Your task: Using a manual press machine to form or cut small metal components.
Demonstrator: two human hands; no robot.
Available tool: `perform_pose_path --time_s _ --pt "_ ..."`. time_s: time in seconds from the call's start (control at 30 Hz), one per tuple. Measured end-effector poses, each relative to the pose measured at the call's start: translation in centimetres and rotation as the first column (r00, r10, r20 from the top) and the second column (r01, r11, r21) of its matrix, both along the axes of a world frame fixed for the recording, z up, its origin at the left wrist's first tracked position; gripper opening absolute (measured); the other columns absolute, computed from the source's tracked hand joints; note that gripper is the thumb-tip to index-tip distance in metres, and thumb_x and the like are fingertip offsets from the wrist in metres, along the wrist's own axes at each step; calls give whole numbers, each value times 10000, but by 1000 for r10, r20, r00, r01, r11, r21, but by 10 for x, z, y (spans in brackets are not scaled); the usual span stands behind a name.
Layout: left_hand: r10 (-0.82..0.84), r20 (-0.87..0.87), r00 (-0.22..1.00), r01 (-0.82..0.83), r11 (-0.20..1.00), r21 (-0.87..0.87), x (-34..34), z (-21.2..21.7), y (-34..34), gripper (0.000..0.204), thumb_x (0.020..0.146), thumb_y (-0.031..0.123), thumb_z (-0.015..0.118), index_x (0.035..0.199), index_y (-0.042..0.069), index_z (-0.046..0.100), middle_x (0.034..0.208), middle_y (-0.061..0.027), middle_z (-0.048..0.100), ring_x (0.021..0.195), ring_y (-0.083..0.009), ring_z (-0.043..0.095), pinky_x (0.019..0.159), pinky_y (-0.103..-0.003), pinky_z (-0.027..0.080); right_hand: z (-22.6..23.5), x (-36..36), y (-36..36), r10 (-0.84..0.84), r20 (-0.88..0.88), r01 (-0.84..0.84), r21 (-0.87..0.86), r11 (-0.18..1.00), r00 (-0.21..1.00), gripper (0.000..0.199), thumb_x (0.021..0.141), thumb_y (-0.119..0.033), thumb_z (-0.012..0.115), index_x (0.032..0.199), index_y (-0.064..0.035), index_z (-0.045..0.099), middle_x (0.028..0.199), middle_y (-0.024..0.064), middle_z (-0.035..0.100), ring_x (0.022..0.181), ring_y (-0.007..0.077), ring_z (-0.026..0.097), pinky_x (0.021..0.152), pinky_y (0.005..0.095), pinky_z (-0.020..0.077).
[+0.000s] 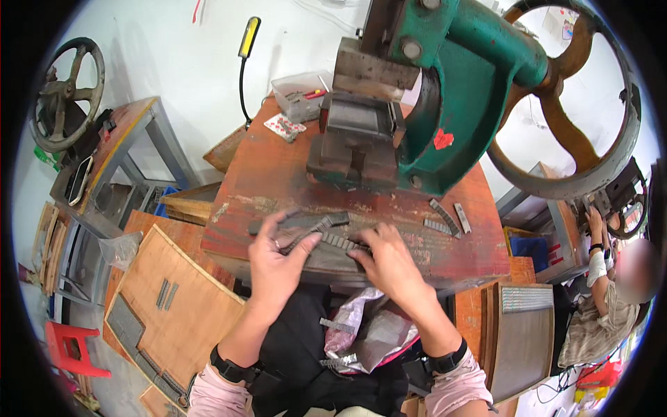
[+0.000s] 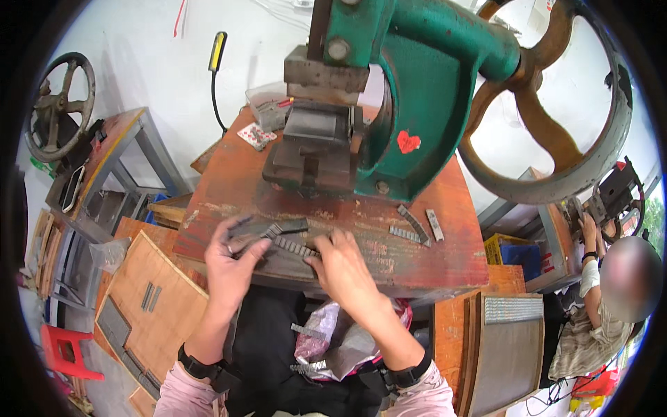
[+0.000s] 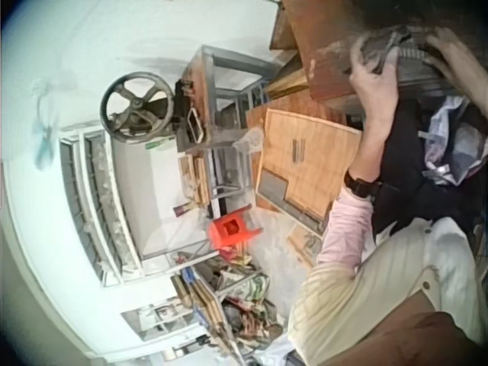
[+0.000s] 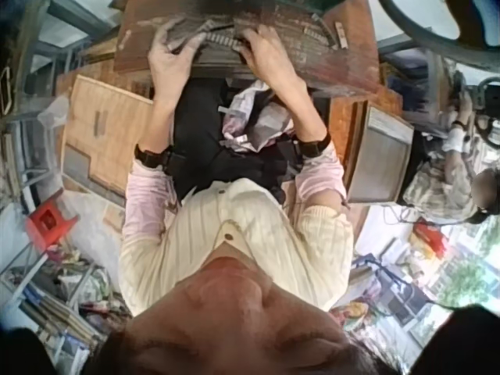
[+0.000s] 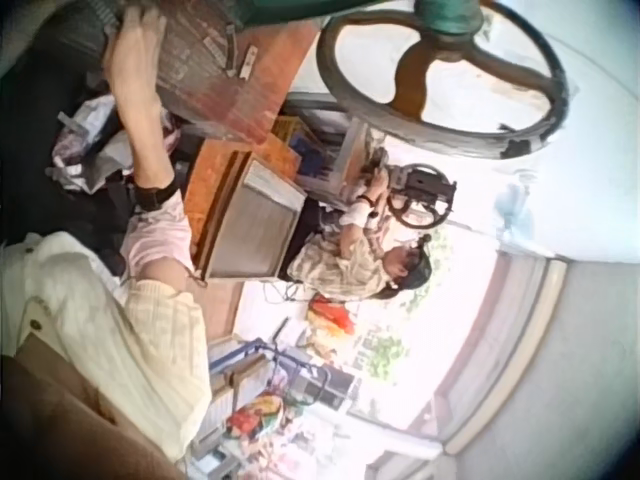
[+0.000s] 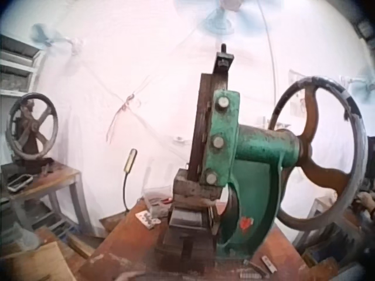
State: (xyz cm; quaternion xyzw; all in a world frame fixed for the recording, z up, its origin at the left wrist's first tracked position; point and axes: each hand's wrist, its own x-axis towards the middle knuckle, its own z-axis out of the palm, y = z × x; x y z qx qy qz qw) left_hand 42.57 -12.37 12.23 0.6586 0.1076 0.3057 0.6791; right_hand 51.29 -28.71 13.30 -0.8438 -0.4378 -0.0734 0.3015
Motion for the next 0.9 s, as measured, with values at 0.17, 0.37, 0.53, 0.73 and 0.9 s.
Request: perform_pose_path --time_s 0.17,0.37,0.53,0.73,0.9 --pt "174 86 981 -170 984 -46 -34 -8 14 385 789 -22 685 1138 -26 524 979 -103 654 853 -125 629 768 -242 494 -2 -31 -49 43 -118 -54 -92 994 992 208 758 -88 687 939 -18 610 882 157 543 878 359 520 769 430 432" --pt "235 -18 972 -235 959 -161 -78 -31 31 334 799 -26 675 1106 -23 542 994 -125 645 867 -127 629 774 -234 493 -71 -83 -100 -189 -73 149 -375 915 979 342 740 -132 706 1051 -35 601 924 146 533 876 341 537 748 423 453" --pt "198 -106 974 -213 965 -151 -90 -45 21 335 799 -17 685 1103 -36 547 970 -110 657 862 -129 632 779 -238 492 -141 -146 -81 149 -284 -241 -321 916 947 350 769 -176 669 1073 -28 578 892 145 547 909 331 542 774 416 458" --pt "191 -121 974 -208 967 -149 -110 -51 24 266 810 -27 665 1057 -37 567 928 -122 674 826 -139 648 752 -247 512 -169 -147 -90 248 -275 -304 -185 934 929 276 813 -130 626 1067 -32 582 832 134 569 796 329 579 738 379 479" --pt "284 -205 937 -310 945 -105 -141 -64 41 163 835 -18 627 990 -43 587 883 -137 670 726 -175 662 672 -286 552 -150 -115 -105 -134 -238 86 -202 976 962 198 838 -141 613 987 -12 603 895 196 581 847 388 551 722 453 448"
